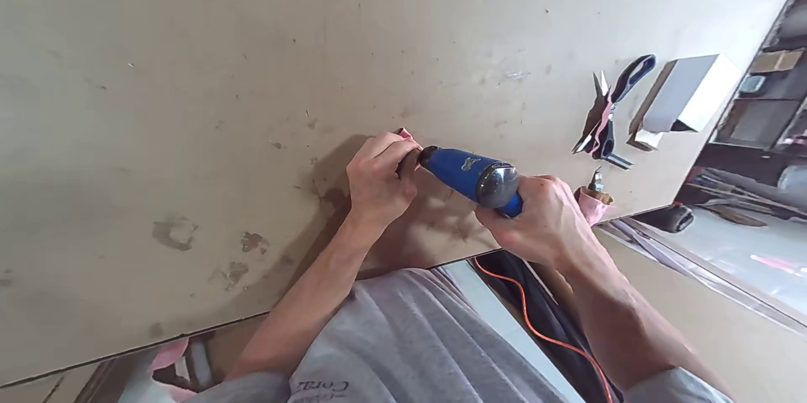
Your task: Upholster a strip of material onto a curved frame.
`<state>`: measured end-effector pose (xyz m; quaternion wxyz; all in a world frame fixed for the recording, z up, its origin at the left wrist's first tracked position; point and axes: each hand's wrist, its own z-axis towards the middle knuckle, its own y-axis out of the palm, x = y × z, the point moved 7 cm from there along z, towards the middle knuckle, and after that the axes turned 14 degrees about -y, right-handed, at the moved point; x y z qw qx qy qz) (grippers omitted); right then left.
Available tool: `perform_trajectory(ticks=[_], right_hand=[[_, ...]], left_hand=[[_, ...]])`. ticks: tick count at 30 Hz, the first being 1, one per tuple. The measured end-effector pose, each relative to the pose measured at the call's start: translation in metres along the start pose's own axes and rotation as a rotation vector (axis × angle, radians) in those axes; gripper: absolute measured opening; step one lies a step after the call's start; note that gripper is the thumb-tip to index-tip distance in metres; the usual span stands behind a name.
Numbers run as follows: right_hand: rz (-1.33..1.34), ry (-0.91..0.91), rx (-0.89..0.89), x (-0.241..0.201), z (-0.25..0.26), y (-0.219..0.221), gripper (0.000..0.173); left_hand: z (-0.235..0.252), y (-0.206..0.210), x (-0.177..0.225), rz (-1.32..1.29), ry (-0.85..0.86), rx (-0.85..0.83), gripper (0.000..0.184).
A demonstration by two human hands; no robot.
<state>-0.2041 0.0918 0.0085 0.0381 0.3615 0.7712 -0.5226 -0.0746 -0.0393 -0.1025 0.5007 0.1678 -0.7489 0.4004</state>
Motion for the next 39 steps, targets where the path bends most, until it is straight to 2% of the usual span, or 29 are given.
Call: perform_trajectory(ticks=[3,5,9,12,18,22,23,26,27,29,30,32,36,37,39], right_hand=[[-0.008,0.084,-0.106,-0.002,0.007,0.001,0.022],[-0.016,0.112,-0.112,0.003,0.002,-0.006,0.023],[0.039,0.223,0.03,0.034,-0.033,-0.028,0.036],[0.019,0.192,0.086,0.029,-0.048,-0.032,0.033],[0.002,0.073,0.055,0.0,-0.029,-0.007,0.025],[-0.056,0.126,0.115,0.004,-0.03,-0.003,0.028],[-0.107,0.179,0.158,0.009,-0.035,-0.003,0.032],[-0.217,0.326,0.222,0.043,-0.044,0.01,0.047],[-0.221,0.337,0.216,0.057,-0.044,0.019,0.055],[-0.22,0.34,0.18,0.078,-0.045,0.037,0.069],[-0.229,0.315,0.191,0.077,-0.043,0.038,0.068],[-0.181,0.16,0.321,0.054,-0.033,0.028,0.059],[0.337,-0.343,0.38,-0.03,0.012,0.04,0.048],[0.425,-0.44,0.416,-0.047,0.024,0.047,0.042],[0.579,-0.521,0.567,-0.065,0.041,0.057,0.034]], left_hand=[[-0.003,0.002,0.004,0.06,0.032,-0.005,0.014],[-0.004,0.005,0.006,0.066,0.035,-0.001,0.014],[-0.001,0.003,0.002,0.06,-0.011,-0.004,0.013],[0.001,0.005,0.005,0.105,-0.036,-0.008,0.013],[0.001,0.007,0.003,0.118,-0.029,-0.018,0.015],[-0.001,0.0,0.004,0.052,0.008,-0.053,0.014],[-0.008,-0.006,0.007,0.065,0.027,-0.114,0.019],[-0.062,-0.035,-0.001,0.422,0.041,-0.345,0.066],[-0.084,-0.045,-0.01,0.533,0.042,-0.355,0.072],[-0.117,-0.063,-0.025,0.634,0.058,-0.264,0.063],[-0.124,-0.068,-0.027,0.649,0.06,-0.22,0.058],[-0.125,-0.077,-0.025,0.609,0.024,-0.2,0.052],[-0.122,-0.094,-0.016,0.341,-0.194,-0.415,0.049],[-0.123,-0.099,-0.011,0.261,-0.219,-0.427,0.049],[-0.126,-0.112,0.005,0.147,-0.251,-0.398,0.048]])
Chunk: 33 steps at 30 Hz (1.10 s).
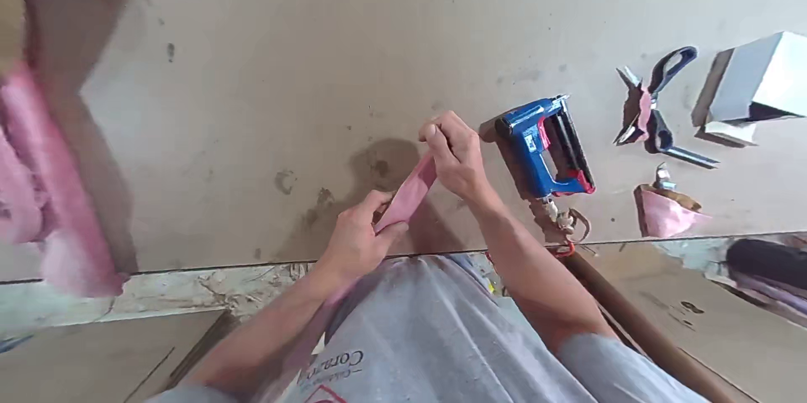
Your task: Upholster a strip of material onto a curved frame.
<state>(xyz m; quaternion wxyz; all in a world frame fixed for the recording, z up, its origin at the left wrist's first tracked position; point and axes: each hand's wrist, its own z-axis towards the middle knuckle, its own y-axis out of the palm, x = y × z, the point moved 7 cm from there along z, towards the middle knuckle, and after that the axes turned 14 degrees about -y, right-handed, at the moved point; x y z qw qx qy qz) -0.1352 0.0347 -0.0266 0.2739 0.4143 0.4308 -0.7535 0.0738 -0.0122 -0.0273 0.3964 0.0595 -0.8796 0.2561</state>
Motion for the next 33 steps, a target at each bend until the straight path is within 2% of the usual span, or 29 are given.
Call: perform_trajectory(ticks=[4,7,9,11,14,17,19,22,24,26,27,28,29,31,33], right_hand=[[0.171,-0.042,0.291,0.008,0.027,0.003,0.036],[0.286,-0.116,0.381,0.014,0.051,-0.01,0.037],[0.269,-0.135,0.443,0.011,0.059,-0.023,0.038],[0.205,-0.154,0.501,0.003,0.055,-0.032,0.038],[0.162,-0.176,0.542,-0.01,0.032,-0.032,0.058],[0.075,-0.157,0.625,-0.026,0.006,-0.036,0.081],[-0.127,-0.15,0.59,-0.046,-0.006,-0.039,0.09],[-0.391,-0.153,0.431,-0.088,-0.015,-0.022,0.093],[-0.379,-0.247,0.318,-0.118,-0.029,0.001,0.084],[-0.269,-0.418,0.241,-0.148,-0.044,0.012,0.092],[-0.164,-0.489,0.232,-0.157,-0.052,0.01,0.097],[-0.088,-0.51,0.274,-0.156,-0.058,0.0,0.099],[-0.089,-0.482,0.369,-0.144,-0.061,-0.021,0.094],[-0.266,-0.396,0.437,-0.114,-0.047,-0.066,0.087],[-0.486,-0.362,0.402,-0.105,-0.025,-0.076,0.087]], left_hand=[[-0.002,-0.02,0.031,-0.017,-0.022,0.04,0.038],[0.008,-0.025,0.061,0.073,0.028,0.154,0.038],[0.012,-0.023,0.075,0.098,0.093,0.244,0.035],[0.014,-0.024,0.079,0.088,0.119,0.266,0.034],[0.011,-0.022,0.083,0.104,0.096,0.192,0.035],[0.005,-0.017,0.092,0.121,0.156,0.181,0.036],[0.001,-0.016,0.102,0.087,0.239,0.182,0.033],[0.001,-0.025,0.112,-0.205,0.296,0.101,0.028],[0.002,-0.026,0.114,-0.436,0.268,0.004,0.025],[-0.003,-0.025,0.117,-0.58,0.26,-0.085,0.021],[-0.007,-0.025,0.117,-0.57,0.285,-0.13,0.019],[-0.004,-0.027,0.12,-0.558,0.32,-0.161,0.021],[0.004,-0.029,0.123,-0.565,0.349,-0.191,0.025],[0.013,-0.033,0.126,-0.539,0.375,-0.201,0.031],[0.012,-0.029,0.128,-0.523,0.359,-0.202,0.031]])
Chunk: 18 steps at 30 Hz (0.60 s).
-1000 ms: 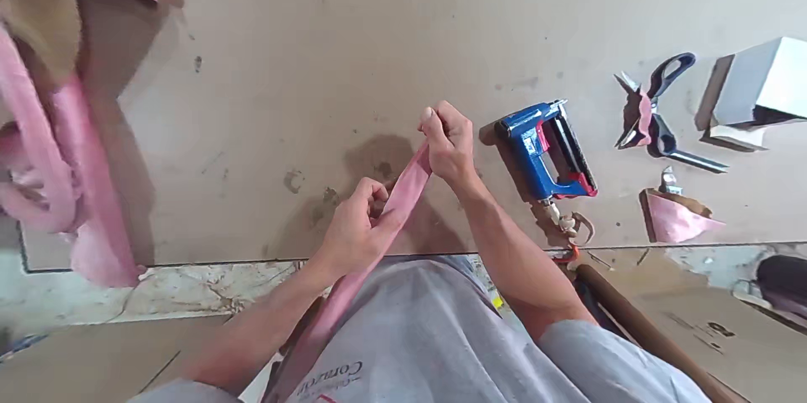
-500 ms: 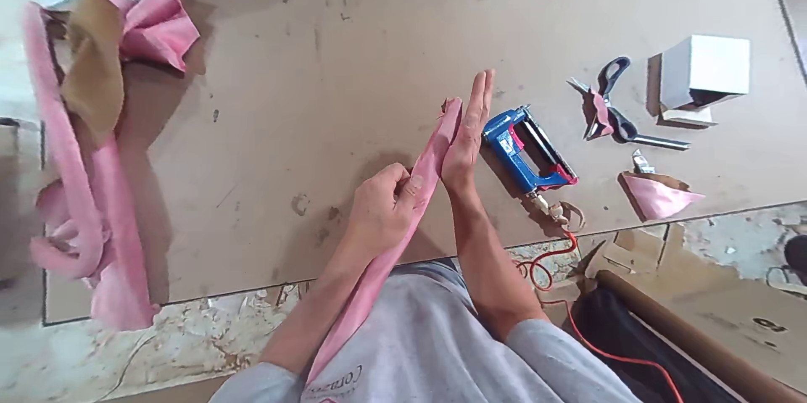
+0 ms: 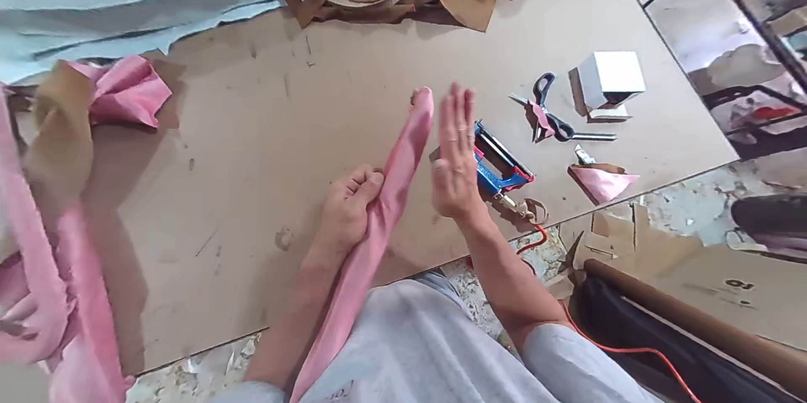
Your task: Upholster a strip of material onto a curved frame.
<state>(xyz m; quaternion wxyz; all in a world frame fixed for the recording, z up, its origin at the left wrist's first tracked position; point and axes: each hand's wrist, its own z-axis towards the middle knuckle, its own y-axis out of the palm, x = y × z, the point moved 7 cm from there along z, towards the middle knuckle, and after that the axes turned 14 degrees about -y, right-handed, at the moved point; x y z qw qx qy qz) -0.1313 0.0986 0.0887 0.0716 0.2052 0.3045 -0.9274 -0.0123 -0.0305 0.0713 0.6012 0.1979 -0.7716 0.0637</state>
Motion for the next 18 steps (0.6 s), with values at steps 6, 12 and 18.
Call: perform_trajectory(ticks=[6,12,18], right_hand=[[0.359,-0.223,-0.129,-0.106,-0.016,0.048,0.097],[-0.189,0.288,-0.166,0.01,-0.068,-0.029,0.055],[-0.485,0.822,-0.71,0.156,-0.16,-0.037,0.096]], left_hand=[[-0.002,-0.009,-0.019,0.03,0.19,-0.019,0.022],[0.011,-0.071,0.041,0.819,0.027,0.387,0.027],[0.049,-0.055,-0.109,1.147,-0.165,0.307,0.029]])
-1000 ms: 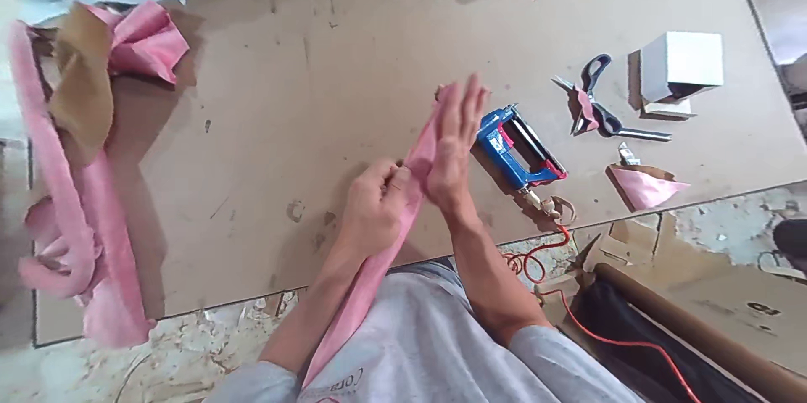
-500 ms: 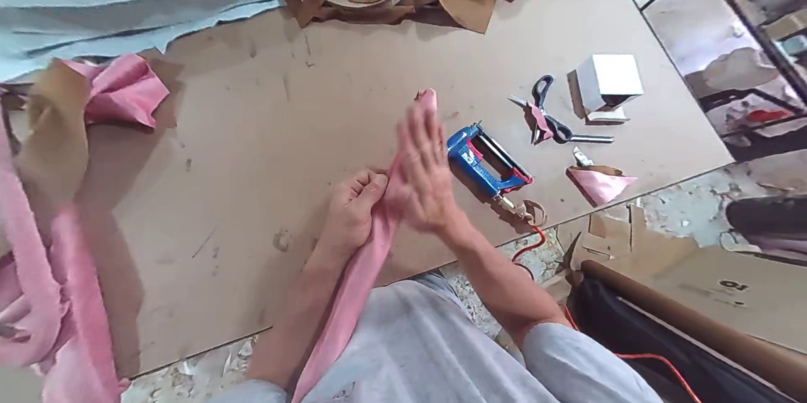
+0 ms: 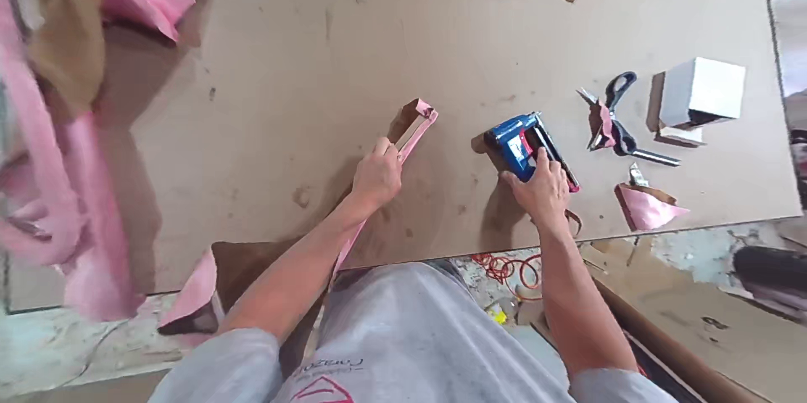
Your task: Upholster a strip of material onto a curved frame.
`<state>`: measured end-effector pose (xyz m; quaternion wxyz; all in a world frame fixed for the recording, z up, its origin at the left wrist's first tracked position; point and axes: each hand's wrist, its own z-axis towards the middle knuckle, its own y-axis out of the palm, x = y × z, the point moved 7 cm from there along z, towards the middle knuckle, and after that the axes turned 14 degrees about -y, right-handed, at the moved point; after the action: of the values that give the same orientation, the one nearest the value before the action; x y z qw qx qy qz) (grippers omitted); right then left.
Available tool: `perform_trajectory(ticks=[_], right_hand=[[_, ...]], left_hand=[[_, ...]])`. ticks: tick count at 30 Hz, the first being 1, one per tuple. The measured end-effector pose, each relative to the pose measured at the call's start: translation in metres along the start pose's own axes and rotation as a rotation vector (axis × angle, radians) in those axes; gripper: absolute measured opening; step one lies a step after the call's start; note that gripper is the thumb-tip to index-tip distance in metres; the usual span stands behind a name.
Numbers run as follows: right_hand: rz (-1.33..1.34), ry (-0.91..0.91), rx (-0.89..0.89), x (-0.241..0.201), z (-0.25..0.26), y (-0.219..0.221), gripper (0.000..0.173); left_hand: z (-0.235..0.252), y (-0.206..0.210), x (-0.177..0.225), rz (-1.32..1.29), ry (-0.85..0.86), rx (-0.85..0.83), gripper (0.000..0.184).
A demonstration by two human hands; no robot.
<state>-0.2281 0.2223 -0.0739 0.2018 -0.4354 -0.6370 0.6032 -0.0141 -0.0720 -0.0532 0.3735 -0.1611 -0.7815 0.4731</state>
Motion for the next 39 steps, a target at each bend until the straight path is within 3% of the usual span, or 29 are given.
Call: perform_trajectory(ticks=[4,7,9,13,22,35,39], right_hand=[[-0.009,0.031,-0.122,-0.024,0.018,-0.01,0.086],[-0.025,0.065,-0.08,-0.06,0.018,-0.04,0.055],[0.078,0.017,-0.093,-0.094,0.008,-0.049,0.039],[0.263,-0.149,-0.188,-0.157,0.006,-0.037,0.03],[0.133,-0.153,-0.285,-0.175,0.02,-0.019,0.027],[0.158,-0.302,-0.385,-0.206,-0.029,-0.003,0.028],[0.056,-0.143,-0.221,-0.174,-0.029,-0.019,0.035]], left_hand=[[0.001,0.023,-0.018,-0.076,0.011,0.046,0.027],[0.008,0.018,-0.02,-0.16,-0.008,0.014,0.028],[0.005,0.019,-0.024,-0.218,-0.026,0.001,0.028],[0.008,0.017,-0.036,-0.408,-0.055,0.029,0.023],[0.012,0.018,-0.04,-0.513,-0.07,-0.013,0.015],[0.018,0.019,-0.046,-0.584,-0.101,-0.103,0.015],[0.009,0.007,-0.052,-0.504,-0.144,-0.168,0.025]])
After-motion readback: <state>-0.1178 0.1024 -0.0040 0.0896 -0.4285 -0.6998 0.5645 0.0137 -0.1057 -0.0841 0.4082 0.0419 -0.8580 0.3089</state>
